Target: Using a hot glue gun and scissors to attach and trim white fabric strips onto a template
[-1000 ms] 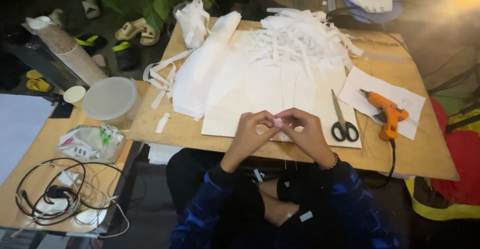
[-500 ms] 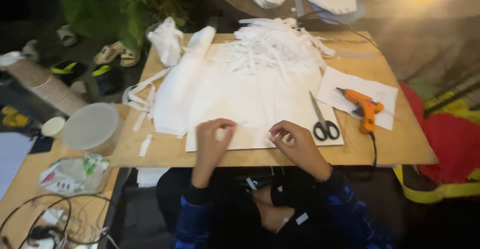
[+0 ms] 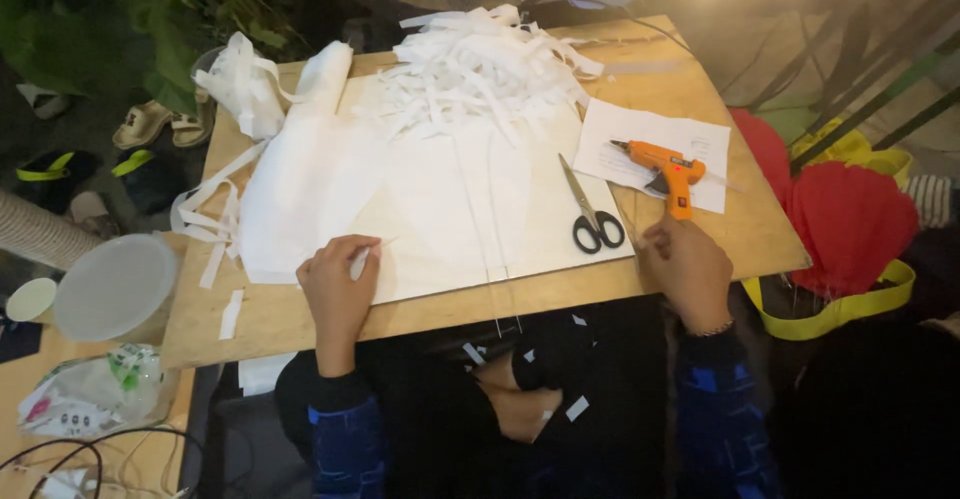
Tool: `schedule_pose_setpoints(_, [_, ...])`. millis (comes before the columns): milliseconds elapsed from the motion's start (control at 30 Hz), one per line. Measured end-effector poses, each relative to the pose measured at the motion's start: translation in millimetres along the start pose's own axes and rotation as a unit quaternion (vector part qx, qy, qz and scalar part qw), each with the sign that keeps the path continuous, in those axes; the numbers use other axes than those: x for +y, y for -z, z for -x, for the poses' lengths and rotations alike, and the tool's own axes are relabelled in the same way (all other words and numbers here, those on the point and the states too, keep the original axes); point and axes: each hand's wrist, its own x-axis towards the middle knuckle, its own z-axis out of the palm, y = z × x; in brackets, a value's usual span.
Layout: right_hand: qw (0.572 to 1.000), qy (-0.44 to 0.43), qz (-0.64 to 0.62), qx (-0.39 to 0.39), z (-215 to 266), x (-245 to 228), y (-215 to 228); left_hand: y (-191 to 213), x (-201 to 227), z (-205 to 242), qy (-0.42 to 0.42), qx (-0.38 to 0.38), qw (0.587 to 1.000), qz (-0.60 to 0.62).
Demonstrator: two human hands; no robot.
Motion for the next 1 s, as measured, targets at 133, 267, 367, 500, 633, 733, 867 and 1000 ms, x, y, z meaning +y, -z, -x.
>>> schedule_pose_setpoints(133, [1.0,0.021,-0.009,0.01,-6.4,2.3,-6.7,0.6,-0.4,1.3,0.011,-0.01,1.0,-0.002])
schedule_pose_setpoints(267, [0.999,0.045,0.005,0.013,-17.9,-6.9,-10.6,1.4,0.2,2.1,0.01,-0.014,1.0,0.011])
schedule_pose_setpoints(367, [0.998,0.061,0.029,0.015,-38.8,-2.2,-24.1,2.4,2.7,3.5,0.009,-0.015,1.0,0.014])
schedule_pose_setpoints(500, [0.996,0.072,0.056,0.011,-50.9,-10.3,-22.5,1.4,0.2,3.9,0.009,-0.009,1.0,0.018])
schedule_pose_setpoints(633, [0.994,0.068,0.08,0.034,-51.5,-15.0,-25.4,1.8,-0.8,4.9,-0.002,0.001,1.0,0.01])
schedule_pose_setpoints(733, [0.994,0.049,0.09,0.049,-49.5,-17.2,-24.0,0.2,-3.5,4.4,-0.004,0.001,1.0,0.009])
schedule_pose_setpoints(867, [0.994,0.035,0.099,0.042,-52.3,-17.4,-24.7,-0.6,-4.4,4.5,-0.008,0.003,1.0,0.008])
schedule_pose_setpoints(1000, [0.993,0.044,0.106,0.013,-64.8,-15.1,-30.7,0.4,-2.3,5.8,-0.003,0.0,1.0,0.016])
